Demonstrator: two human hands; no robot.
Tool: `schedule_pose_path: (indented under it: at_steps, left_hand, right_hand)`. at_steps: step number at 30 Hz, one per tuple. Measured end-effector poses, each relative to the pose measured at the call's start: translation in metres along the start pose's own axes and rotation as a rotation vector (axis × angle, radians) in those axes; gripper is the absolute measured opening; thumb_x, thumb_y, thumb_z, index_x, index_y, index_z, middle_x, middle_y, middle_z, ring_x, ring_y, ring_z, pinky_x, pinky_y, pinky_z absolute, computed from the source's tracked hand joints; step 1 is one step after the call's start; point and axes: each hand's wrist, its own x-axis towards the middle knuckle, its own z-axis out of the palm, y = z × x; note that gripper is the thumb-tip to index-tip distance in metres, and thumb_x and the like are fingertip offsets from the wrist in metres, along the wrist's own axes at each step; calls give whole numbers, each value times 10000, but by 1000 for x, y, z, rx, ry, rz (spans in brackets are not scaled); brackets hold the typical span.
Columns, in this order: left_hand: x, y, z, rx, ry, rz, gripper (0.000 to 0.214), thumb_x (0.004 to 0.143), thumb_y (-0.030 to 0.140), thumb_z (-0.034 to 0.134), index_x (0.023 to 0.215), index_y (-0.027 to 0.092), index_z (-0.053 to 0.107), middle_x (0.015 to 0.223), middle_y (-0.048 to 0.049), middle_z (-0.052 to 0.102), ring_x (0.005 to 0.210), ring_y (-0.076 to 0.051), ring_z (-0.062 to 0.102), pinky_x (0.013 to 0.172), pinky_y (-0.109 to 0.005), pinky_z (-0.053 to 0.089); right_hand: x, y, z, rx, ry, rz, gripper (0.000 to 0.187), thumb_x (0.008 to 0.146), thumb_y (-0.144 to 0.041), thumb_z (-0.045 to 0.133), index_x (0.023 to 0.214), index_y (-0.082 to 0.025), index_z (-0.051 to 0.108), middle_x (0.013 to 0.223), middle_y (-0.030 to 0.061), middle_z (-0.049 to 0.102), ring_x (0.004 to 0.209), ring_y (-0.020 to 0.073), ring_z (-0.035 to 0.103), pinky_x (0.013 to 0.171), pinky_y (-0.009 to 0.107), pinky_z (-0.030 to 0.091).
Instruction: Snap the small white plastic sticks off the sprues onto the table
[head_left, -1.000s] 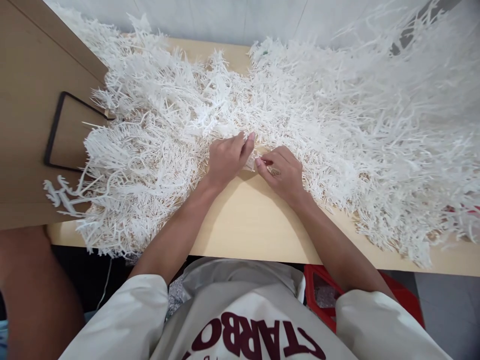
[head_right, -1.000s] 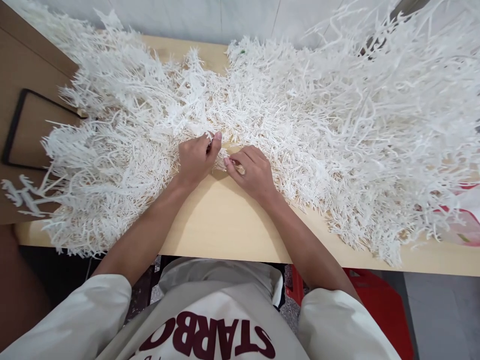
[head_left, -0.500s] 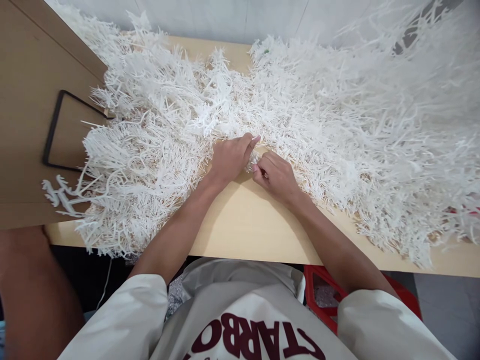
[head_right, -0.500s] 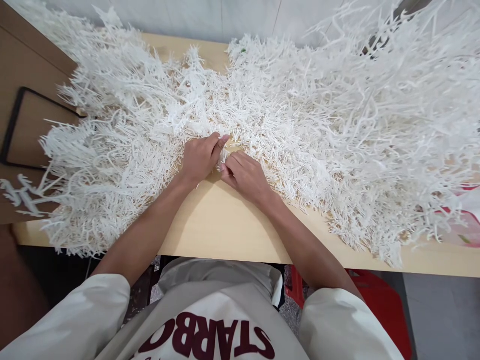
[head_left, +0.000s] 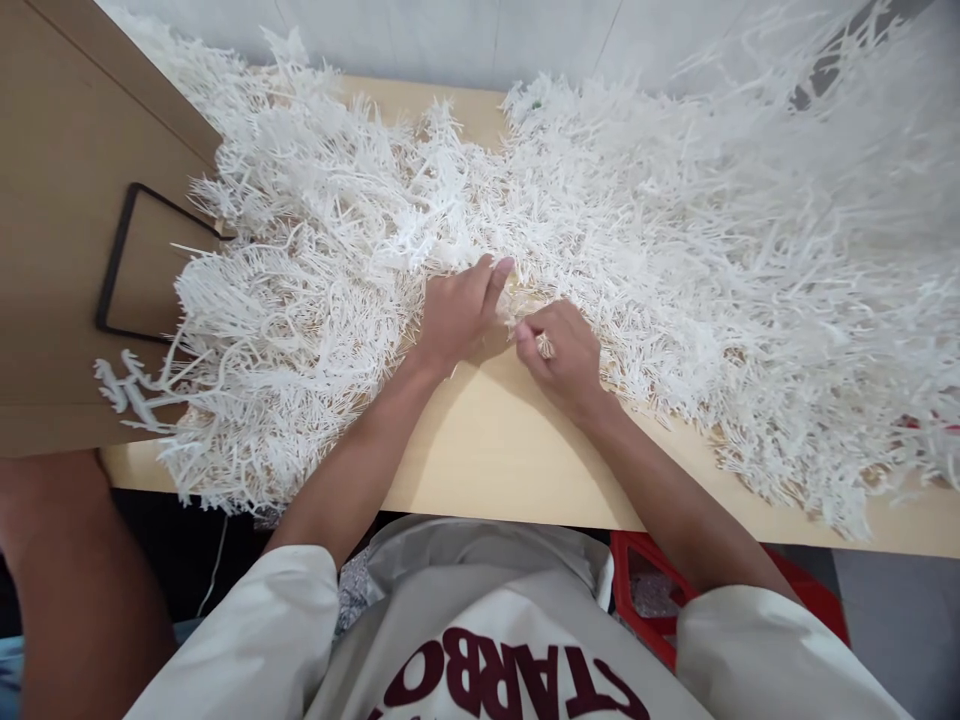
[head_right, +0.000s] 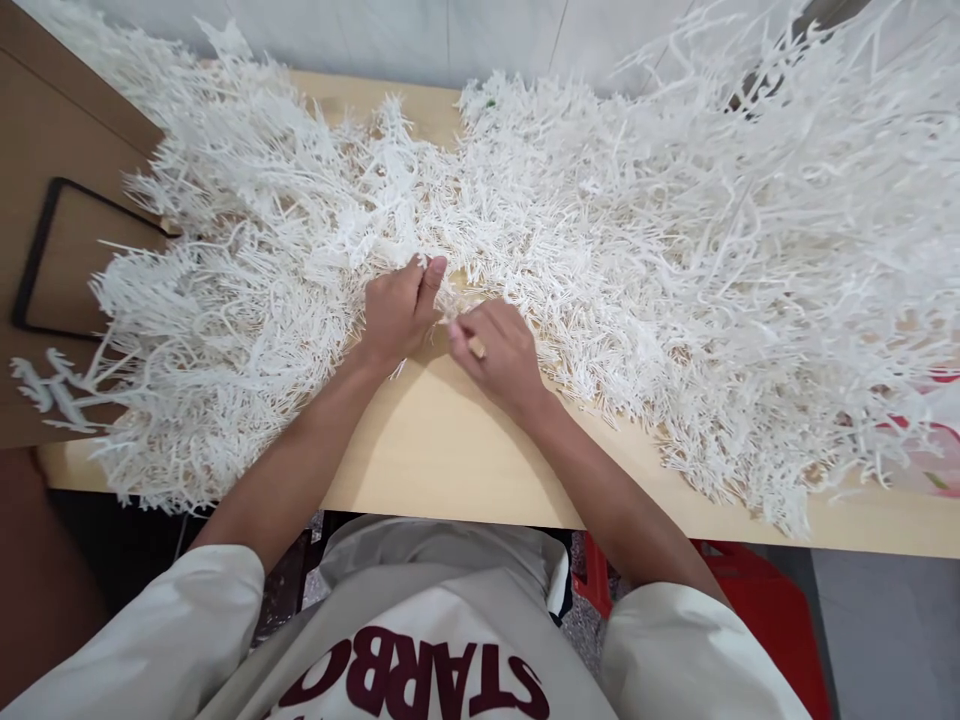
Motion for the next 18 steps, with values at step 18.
schedule_pose_path:
  at_steps: [18]
  left_hand:
    - [-3, 1, -3, 39, 35, 60, 483, 976, 483, 256, 850, 183, 613, 522, 1, 543, 458, -92, 420, 515, -277, 251]
  right_hand:
    - [5, 19, -1, -142, -193, 106, 398, 938, -424, 440, 602, -211, 439, 592, -10, 494, 602, 135, 460, 647, 302, 352]
